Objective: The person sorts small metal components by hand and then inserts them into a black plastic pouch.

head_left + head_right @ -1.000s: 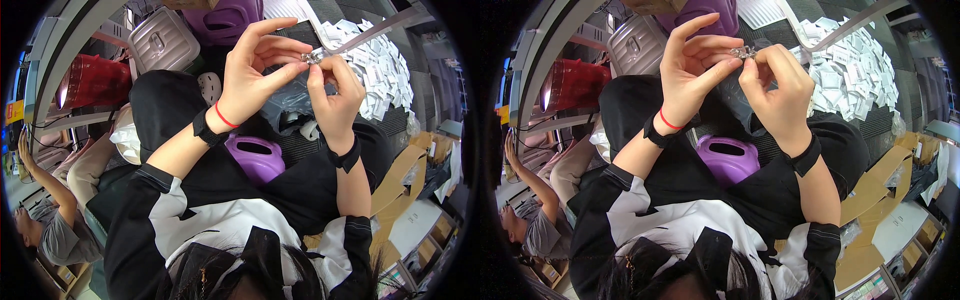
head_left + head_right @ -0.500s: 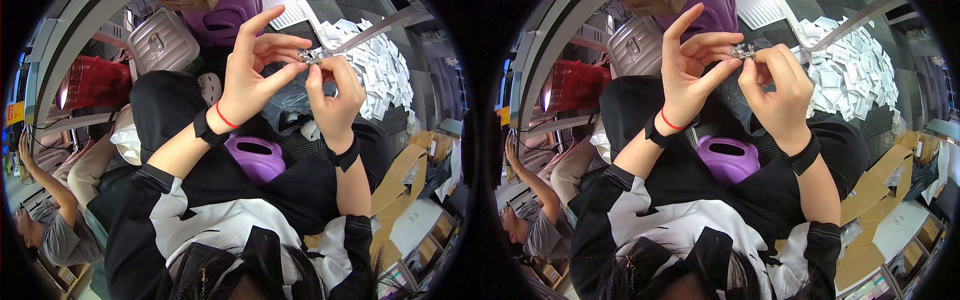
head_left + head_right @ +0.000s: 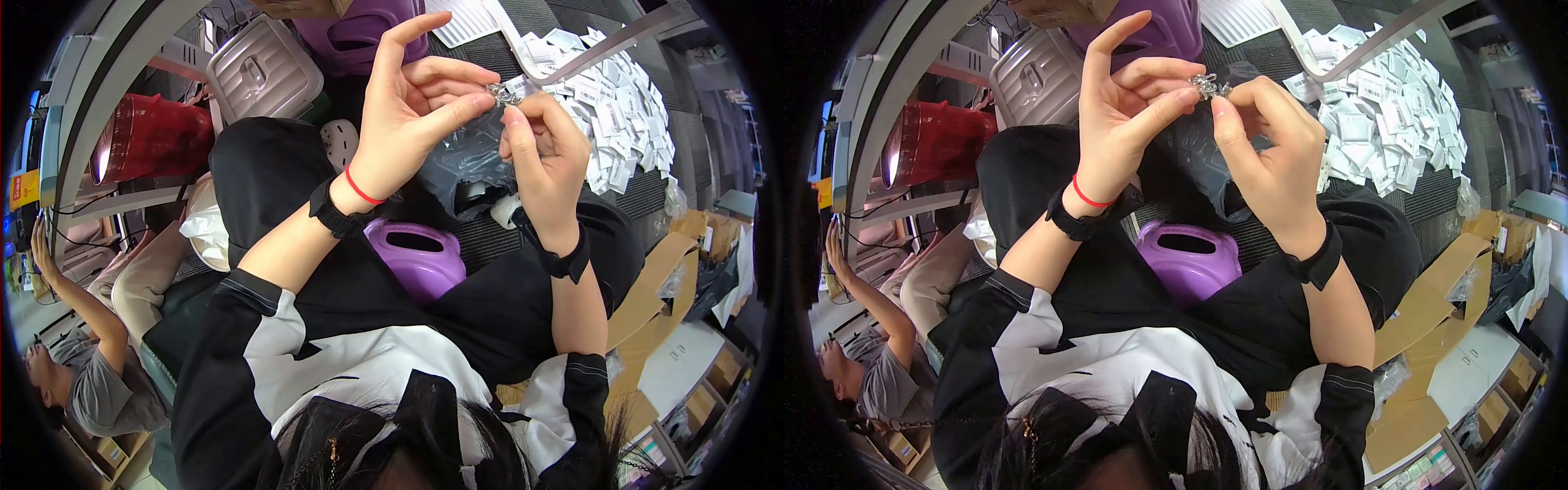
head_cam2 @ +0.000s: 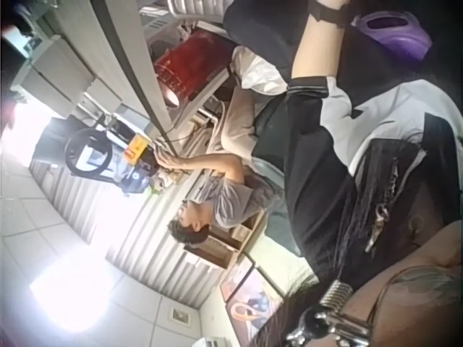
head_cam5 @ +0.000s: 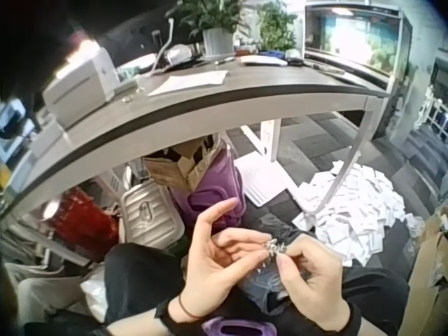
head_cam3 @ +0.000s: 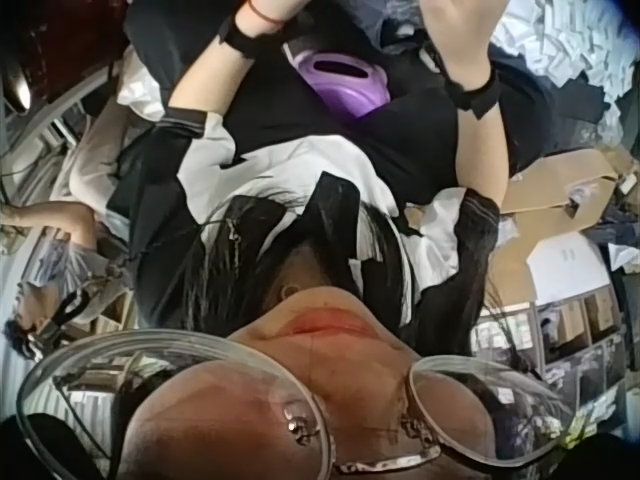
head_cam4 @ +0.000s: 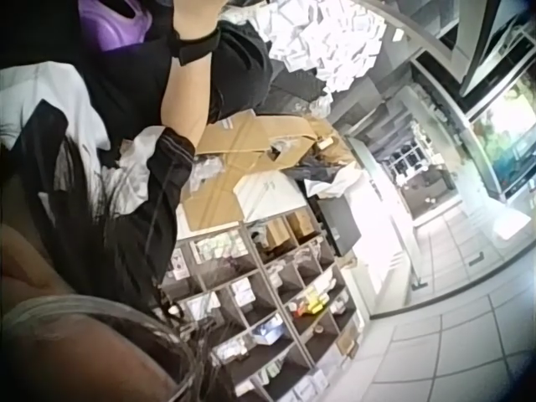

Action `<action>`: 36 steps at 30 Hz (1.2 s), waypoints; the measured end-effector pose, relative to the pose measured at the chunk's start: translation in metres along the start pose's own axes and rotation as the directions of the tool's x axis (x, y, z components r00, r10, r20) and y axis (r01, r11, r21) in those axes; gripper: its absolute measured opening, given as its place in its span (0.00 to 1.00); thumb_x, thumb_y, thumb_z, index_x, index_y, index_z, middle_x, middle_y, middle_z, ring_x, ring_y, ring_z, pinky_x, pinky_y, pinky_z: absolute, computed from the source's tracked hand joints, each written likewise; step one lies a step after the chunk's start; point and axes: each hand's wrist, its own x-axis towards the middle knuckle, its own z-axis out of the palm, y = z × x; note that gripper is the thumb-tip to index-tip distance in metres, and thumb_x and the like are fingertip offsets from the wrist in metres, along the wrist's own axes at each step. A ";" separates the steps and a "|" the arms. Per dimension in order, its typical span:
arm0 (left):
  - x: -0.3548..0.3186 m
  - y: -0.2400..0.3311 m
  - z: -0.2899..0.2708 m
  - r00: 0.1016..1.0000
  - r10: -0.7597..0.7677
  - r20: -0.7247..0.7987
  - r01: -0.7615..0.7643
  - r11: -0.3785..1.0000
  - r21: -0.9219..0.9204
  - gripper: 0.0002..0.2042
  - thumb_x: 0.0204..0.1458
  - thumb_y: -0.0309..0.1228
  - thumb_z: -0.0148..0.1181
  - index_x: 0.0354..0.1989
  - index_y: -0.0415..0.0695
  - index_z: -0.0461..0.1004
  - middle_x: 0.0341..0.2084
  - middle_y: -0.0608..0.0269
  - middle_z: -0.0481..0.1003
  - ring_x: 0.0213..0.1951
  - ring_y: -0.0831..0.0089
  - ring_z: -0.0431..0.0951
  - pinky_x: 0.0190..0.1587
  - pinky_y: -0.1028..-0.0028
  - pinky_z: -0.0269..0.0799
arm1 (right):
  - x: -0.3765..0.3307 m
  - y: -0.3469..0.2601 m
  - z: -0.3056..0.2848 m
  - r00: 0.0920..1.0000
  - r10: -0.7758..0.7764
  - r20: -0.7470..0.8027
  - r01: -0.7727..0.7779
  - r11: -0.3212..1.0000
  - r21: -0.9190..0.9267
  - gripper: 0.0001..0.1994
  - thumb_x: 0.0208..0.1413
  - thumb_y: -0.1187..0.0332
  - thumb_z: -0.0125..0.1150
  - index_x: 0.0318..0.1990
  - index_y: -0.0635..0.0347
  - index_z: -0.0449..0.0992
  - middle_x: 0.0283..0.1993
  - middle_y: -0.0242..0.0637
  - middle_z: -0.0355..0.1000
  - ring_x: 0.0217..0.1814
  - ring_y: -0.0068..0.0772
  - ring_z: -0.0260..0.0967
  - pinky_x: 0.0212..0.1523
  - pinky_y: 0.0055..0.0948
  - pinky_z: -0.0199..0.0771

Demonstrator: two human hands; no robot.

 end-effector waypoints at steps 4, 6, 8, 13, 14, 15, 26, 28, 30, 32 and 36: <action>0.002 -0.002 -0.001 0.999 -0.025 0.030 0.027 0.999 -0.046 0.34 0.50 0.18 0.59 0.64 0.41 0.49 0.41 0.48 0.75 0.40 0.72 0.78 0.46 0.74 0.75 | -0.002 -0.003 -0.002 0.996 0.085 0.029 -0.088 0.987 0.134 0.05 0.54 0.77 0.57 0.28 0.68 0.70 0.23 0.30 0.66 0.23 0.16 0.65 0.25 0.17 0.65; 0.003 -0.003 -0.002 0.998 -0.038 0.043 0.040 0.997 -0.063 0.33 0.50 0.18 0.59 0.64 0.42 0.49 0.41 0.48 0.74 0.41 0.72 0.78 0.46 0.74 0.74 | -0.001 -0.006 -0.002 0.985 0.162 0.066 -0.172 0.963 0.209 0.04 0.54 0.77 0.56 0.29 0.69 0.70 0.24 0.30 0.66 0.24 0.15 0.64 0.26 0.16 0.65; 0.004 -0.004 -0.003 0.995 -0.082 0.060 0.091 0.983 -0.162 0.33 0.50 0.18 0.59 0.64 0.43 0.51 0.42 0.50 0.74 0.43 0.72 0.77 0.47 0.74 0.74 | -0.001 -0.007 0.000 0.989 0.138 0.058 -0.148 0.966 0.213 0.04 0.54 0.77 0.56 0.29 0.69 0.70 0.25 0.31 0.66 0.24 0.15 0.64 0.26 0.16 0.65; 0.002 -0.006 -0.008 0.990 -0.087 0.115 0.117 0.950 -0.288 0.25 0.50 0.20 0.61 0.57 0.40 0.59 0.43 0.51 0.74 0.44 0.72 0.77 0.49 0.75 0.73 | 0.000 -0.005 0.002 0.998 0.021 0.051 -0.030 0.982 0.185 0.04 0.54 0.78 0.56 0.30 0.69 0.69 0.26 0.31 0.66 0.25 0.14 0.64 0.28 0.15 0.64; 0.001 -0.006 -0.009 0.987 -0.089 0.131 0.128 0.934 -0.333 0.22 0.50 0.20 0.60 0.54 0.40 0.63 0.43 0.51 0.74 0.45 0.72 0.76 0.49 0.75 0.73 | -0.001 -0.006 0.003 0.998 0.022 0.061 -0.034 0.980 0.196 0.03 0.54 0.78 0.55 0.30 0.69 0.69 0.26 0.30 0.66 0.26 0.14 0.64 0.28 0.15 0.64; 0.001 -0.007 -0.011 0.987 -0.090 0.130 0.128 0.934 -0.332 0.22 0.50 0.20 0.60 0.54 0.40 0.63 0.43 0.51 0.74 0.45 0.72 0.76 0.49 0.75 0.73 | -0.001 -0.006 0.004 0.997 0.023 0.071 -0.038 0.978 0.207 0.03 0.54 0.78 0.55 0.30 0.69 0.69 0.27 0.30 0.66 0.26 0.14 0.64 0.28 0.15 0.64; 0.003 -0.005 -0.021 0.972 0.015 0.235 0.045 0.968 -0.247 0.11 0.52 0.16 0.54 0.42 0.43 0.69 0.44 0.58 0.70 0.45 0.72 0.74 0.50 0.72 0.71 | 0.000 -0.014 0.009 0.980 0.094 0.174 -0.155 0.911 0.381 0.04 0.56 0.76 0.54 0.32 0.68 0.70 0.26 0.29 0.67 0.23 0.14 0.65 0.25 0.14 0.64; 0.003 -0.005 -0.021 0.973 0.021 0.229 0.031 0.975 -0.221 0.11 0.52 0.16 0.54 0.41 0.43 0.70 0.44 0.58 0.71 0.45 0.72 0.74 0.50 0.72 0.71 | 0.000 -0.013 0.009 0.981 0.092 0.171 -0.152 0.914 0.376 0.04 0.57 0.76 0.54 0.32 0.68 0.70 0.26 0.29 0.67 0.23 0.13 0.65 0.25 0.14 0.64; 0.004 -0.006 -0.020 0.974 0.028 0.225 0.018 0.980 -0.198 0.10 0.51 0.16 0.55 0.41 0.42 0.70 0.44 0.58 0.71 0.45 0.72 0.74 0.49 0.72 0.71 | -0.001 -0.011 0.008 0.978 0.121 0.168 -0.178 0.906 0.384 0.04 0.57 0.76 0.54 0.32 0.68 0.70 0.27 0.29 0.67 0.23 0.13 0.65 0.25 0.14 0.64; 0.005 -0.006 -0.018 0.973 0.086 0.212 -0.070 0.994 -0.082 0.10 0.51 0.16 0.55 0.40 0.41 0.72 0.44 0.57 0.72 0.44 0.72 0.75 0.48 0.73 0.71 | -0.001 -0.012 0.008 0.978 0.151 0.145 -0.195 0.910 0.365 0.04 0.57 0.76 0.54 0.32 0.68 0.70 0.27 0.29 0.67 0.24 0.14 0.65 0.25 0.14 0.64; 0.002 -0.001 -0.012 0.989 0.043 0.145 -0.040 0.999 -0.022 0.09 0.50 0.16 0.55 0.40 0.39 0.72 0.44 0.55 0.73 0.43 0.72 0.75 0.47 0.73 0.71 | -0.001 -0.007 0.011 0.987 0.157 0.042 -0.162 0.943 0.290 0.04 0.56 0.76 0.55 0.31 0.67 0.70 0.26 0.29 0.68 0.24 0.15 0.66 0.26 0.16 0.66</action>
